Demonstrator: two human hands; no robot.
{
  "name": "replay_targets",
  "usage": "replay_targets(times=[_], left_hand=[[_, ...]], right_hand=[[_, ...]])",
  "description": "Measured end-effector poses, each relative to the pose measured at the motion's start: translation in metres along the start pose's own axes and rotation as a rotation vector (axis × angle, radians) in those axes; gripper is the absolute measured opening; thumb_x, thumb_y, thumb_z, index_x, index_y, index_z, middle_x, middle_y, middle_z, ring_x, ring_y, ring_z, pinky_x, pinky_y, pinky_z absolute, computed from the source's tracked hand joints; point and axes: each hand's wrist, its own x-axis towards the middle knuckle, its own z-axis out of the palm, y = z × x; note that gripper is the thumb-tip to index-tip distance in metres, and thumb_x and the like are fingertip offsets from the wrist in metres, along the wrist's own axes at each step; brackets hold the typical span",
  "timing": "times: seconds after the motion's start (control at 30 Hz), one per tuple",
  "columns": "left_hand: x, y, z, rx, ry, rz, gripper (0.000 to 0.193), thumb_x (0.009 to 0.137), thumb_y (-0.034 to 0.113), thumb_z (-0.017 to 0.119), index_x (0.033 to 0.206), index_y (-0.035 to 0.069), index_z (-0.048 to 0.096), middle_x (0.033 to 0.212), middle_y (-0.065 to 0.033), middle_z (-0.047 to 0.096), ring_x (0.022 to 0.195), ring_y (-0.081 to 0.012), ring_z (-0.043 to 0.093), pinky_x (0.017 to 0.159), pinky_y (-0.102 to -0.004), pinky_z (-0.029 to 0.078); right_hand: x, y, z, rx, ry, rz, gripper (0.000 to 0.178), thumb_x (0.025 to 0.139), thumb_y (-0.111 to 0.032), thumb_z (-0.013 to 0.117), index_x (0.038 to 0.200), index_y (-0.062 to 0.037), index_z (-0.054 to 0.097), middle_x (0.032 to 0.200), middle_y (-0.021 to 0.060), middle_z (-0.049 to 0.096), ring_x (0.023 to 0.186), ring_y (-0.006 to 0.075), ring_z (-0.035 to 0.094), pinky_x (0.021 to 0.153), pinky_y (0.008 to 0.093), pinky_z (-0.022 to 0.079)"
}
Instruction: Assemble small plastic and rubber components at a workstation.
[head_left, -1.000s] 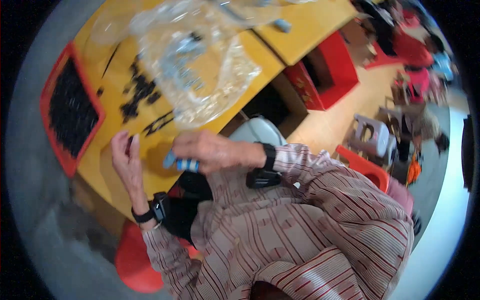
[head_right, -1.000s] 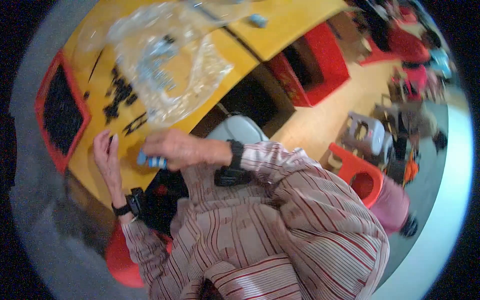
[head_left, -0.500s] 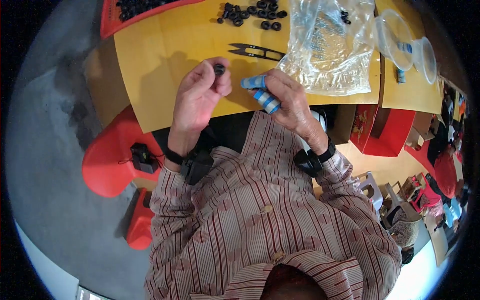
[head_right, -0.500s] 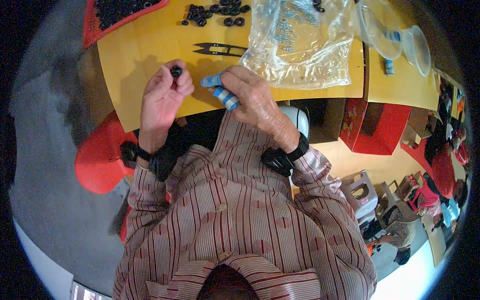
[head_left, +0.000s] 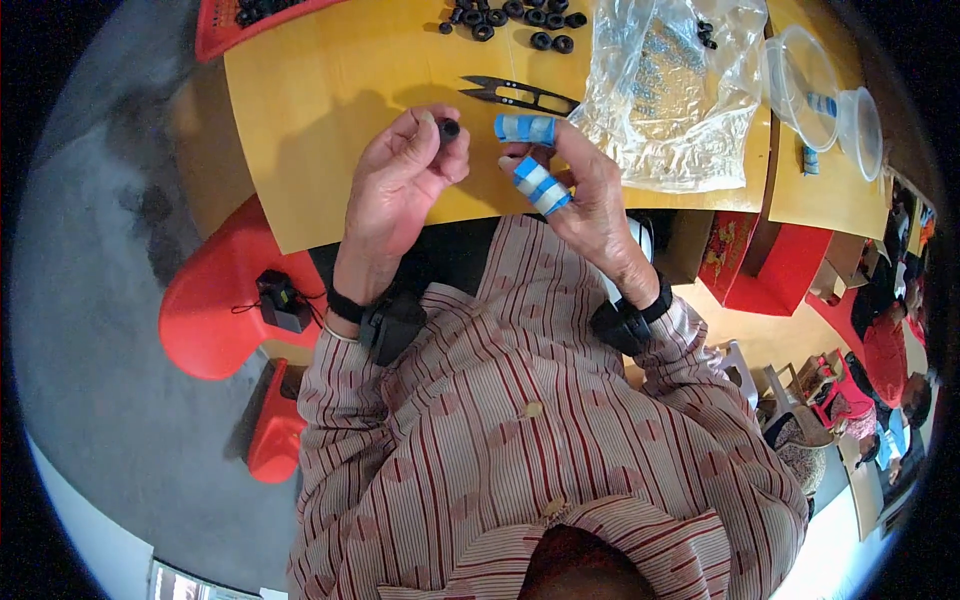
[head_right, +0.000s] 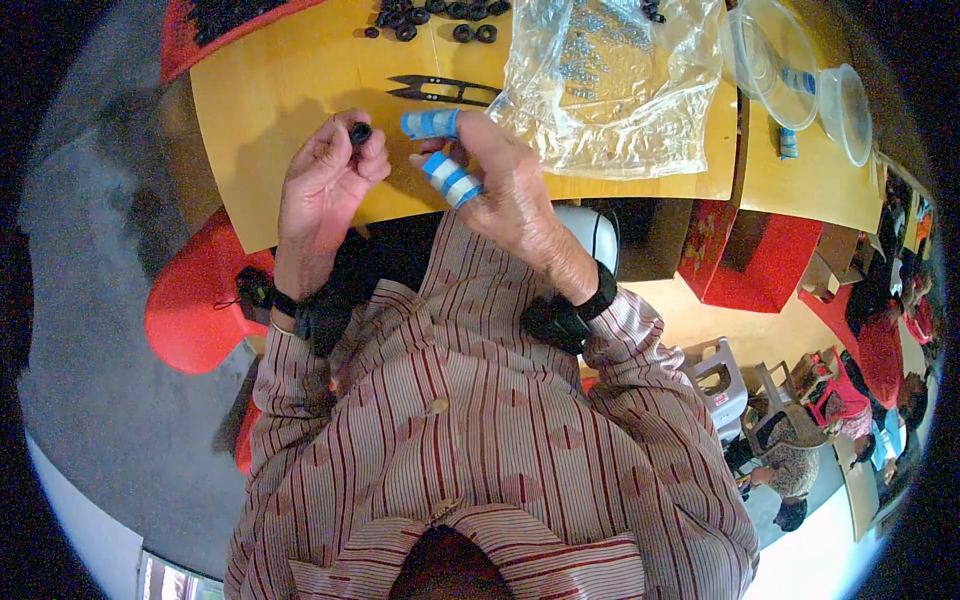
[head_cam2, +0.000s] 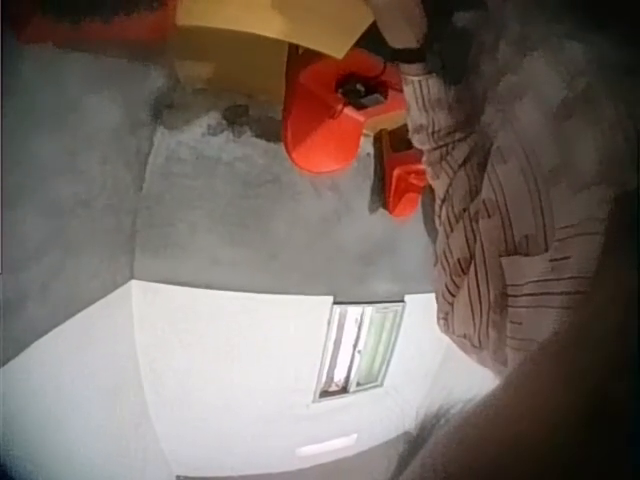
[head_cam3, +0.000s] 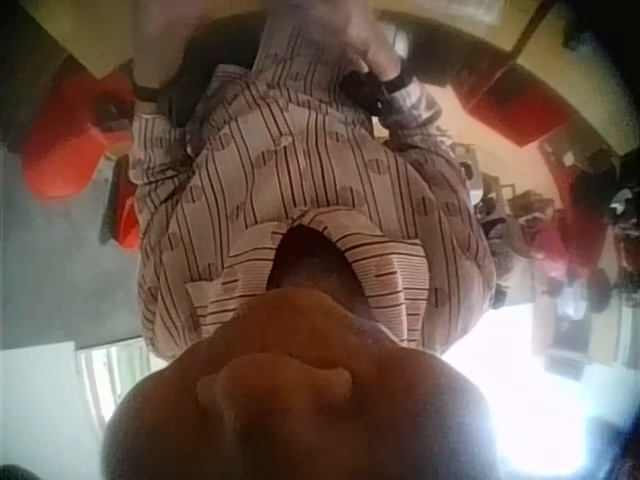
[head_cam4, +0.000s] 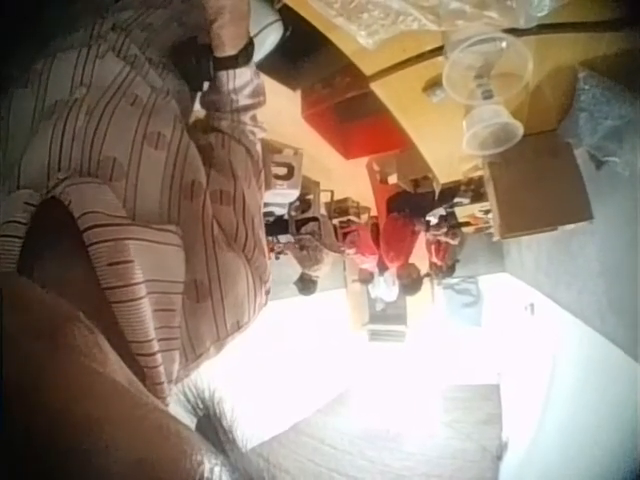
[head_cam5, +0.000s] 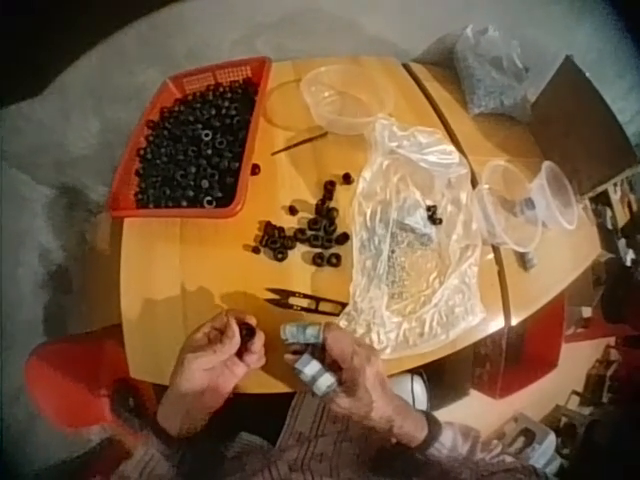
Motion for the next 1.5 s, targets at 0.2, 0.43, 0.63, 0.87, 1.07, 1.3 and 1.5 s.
replay_targets(times=[0.2,0.43,0.63,0.87,1.07,1.3,1.5], left_hand=[[-0.005,-0.004,0.003,0.224,0.158,0.046,0.023,0.092,0.017,0.05,0.105,-0.001,0.05,0.082,-0.0063,0.051,0.073,-0.0137,0.046,0.068,-0.0244,0.037],[-0.014,-0.009,-0.009,0.224,0.073,-0.008,0.026,0.093,0.019,0.048,0.108,-0.002,0.049,0.079,-0.0057,0.048,0.069,-0.0125,0.041,0.065,-0.0246,0.035],[-0.015,-0.01,-0.013,0.19,0.03,-0.001,0.028,0.093,0.021,0.047,0.108,-0.002,0.049,0.079,-0.0058,0.048,0.069,-0.0124,0.041,0.065,-0.0244,0.035],[-0.016,-0.018,-0.024,0.096,0.016,0.033,0.023,0.093,0.019,0.049,0.105,0.0,0.052,0.081,-0.0046,0.052,0.07,-0.0115,0.045,0.064,-0.0236,0.038],[-0.02,-0.021,-0.025,0.119,-0.061,0.09,0.021,0.092,0.018,0.049,0.104,0.001,0.052,0.081,-0.005,0.053,0.069,-0.0115,0.046,0.064,-0.0238,0.039],[-0.02,-0.027,-0.027,0.158,-0.128,0.179,0.018,0.092,0.015,0.05,0.104,0.002,0.051,0.083,-0.0064,0.053,0.07,-0.0125,0.046,0.066,-0.0245,0.041],[-0.022,-0.031,-0.031,0.12,-0.109,0.202,0.018,0.091,0.014,0.051,0.105,0.002,0.052,0.084,-0.0069,0.053,0.072,-0.0123,0.047,0.069,-0.0245,0.041]], right_hand=[[0.015,0.008,-0.003,-0.395,0.019,-0.332,0.044,0.062,0.002,0.064,0.104,-0.0042,0.054,0.082,0.0117,0.053,0.075,0.0308,0.055,0.062,0.0376,0.048],[0.026,0.023,-0.013,-0.429,0.235,-0.193,0.033,0.077,-0.001,0.063,0.109,-0.0066,0.057,0.086,0.0084,0.061,0.073,0.0167,0.061,0.063,0.0283,0.05],[0.027,0.022,-0.019,-0.37,0.244,-0.115,0.032,0.079,-0.001,0.061,0.11,-0.0079,0.057,0.086,0.006,0.063,0.076,0.014,0.062,0.064,0.025,0.05],[0.043,0.012,-0.006,-0.697,0.215,-0.332,0.022,0.075,-0.007,0.064,0.096,-0.0077,0.057,0.083,0.0103,0.061,0.075,0.0287,0.061,0.061,0.0359,0.05],[0.05,0.008,0.011,-0.79,0.262,-0.356,0.022,0.074,-0.009,0.063,0.094,-0.0056,0.054,0.083,0.0113,0.058,0.079,0.0318,0.057,0.063,0.0396,0.048],[0.065,0.023,0.02,-0.958,0.347,-0.338,0.036,0.06,-0.006,0.065,0.093,-0.0065,0.051,0.084,0.0104,0.055,0.083,0.0303,0.056,0.064,0.0385,0.049],[0.045,-0.005,0.013,-0.948,0.35,-0.383,0.035,0.059,-0.003,0.064,0.091,-0.0067,0.05,0.084,0.009,0.053,0.083,0.0293,0.054,0.063,0.0388,0.048]])
